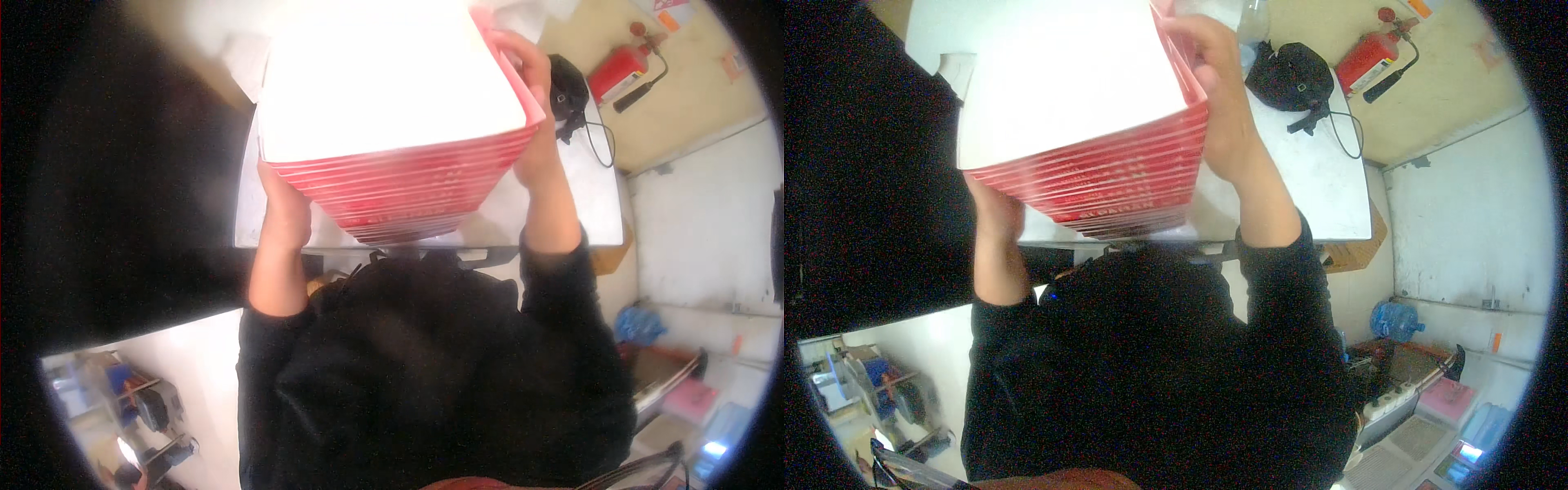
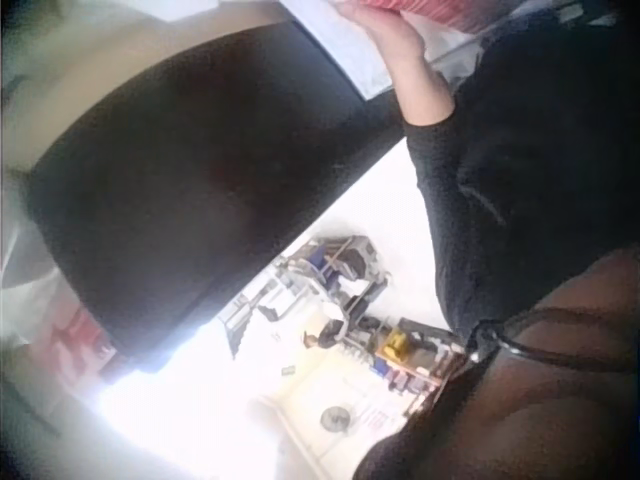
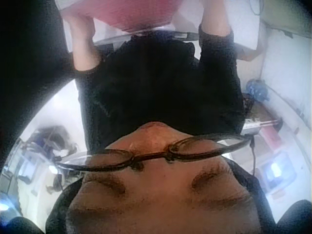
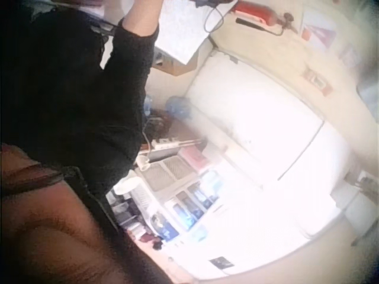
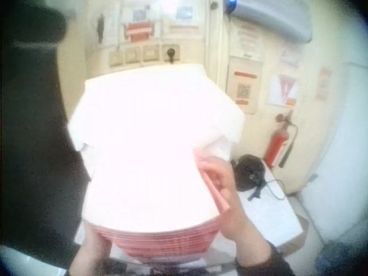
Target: The person assembles multiple red and white cardboard boxes by folding the flaps and tucking them into place. They handle the boxes one at a time, repeatedly folding the sides and securing the structure on a white table.
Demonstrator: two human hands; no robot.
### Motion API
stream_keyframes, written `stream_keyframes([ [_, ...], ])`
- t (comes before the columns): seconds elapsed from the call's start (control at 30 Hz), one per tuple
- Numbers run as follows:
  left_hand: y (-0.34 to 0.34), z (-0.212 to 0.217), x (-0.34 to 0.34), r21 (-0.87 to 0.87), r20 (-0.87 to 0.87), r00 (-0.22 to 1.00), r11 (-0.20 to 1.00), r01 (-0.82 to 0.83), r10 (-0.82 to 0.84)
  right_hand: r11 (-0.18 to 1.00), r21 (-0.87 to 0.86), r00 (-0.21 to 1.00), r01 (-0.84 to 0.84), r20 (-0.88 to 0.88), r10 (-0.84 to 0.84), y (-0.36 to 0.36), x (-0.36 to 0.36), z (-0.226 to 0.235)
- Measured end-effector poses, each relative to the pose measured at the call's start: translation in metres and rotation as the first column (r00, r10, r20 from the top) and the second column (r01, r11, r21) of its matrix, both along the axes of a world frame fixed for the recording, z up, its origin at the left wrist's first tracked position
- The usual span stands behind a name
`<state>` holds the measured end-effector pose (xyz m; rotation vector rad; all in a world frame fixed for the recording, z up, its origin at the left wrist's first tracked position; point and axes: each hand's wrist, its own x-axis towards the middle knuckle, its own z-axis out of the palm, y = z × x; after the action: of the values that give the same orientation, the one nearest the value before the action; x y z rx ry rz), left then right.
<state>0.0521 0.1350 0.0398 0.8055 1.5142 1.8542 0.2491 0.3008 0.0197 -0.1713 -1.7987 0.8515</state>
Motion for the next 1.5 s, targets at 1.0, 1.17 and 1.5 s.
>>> stream_keyframes([
  [1.0, 0.004, 0.057, -0.056, 0.396, -0.905, 0.051, 0.880, -0.262, 0.422, 0.738, 0.169, 0.649, 0.653, 0.379, -0.660, -0.043, 0.017, 0.059],
  [1.17, -0.025, 0.041, -0.048, 0.003, -0.739, 0.672, 0.998, 0.056, -0.035, 0.819, 0.154, 0.659, 0.553, 0.521, -0.542, -0.057, 0.033, 0.068],
  [1.5, -0.012, 0.056, -0.064, -0.028, -0.867, 0.470, 0.957, 0.290, -0.167, 0.864, 0.137, 0.508, 0.484, 0.760, -0.405, -0.052, 0.046, 0.081],
])
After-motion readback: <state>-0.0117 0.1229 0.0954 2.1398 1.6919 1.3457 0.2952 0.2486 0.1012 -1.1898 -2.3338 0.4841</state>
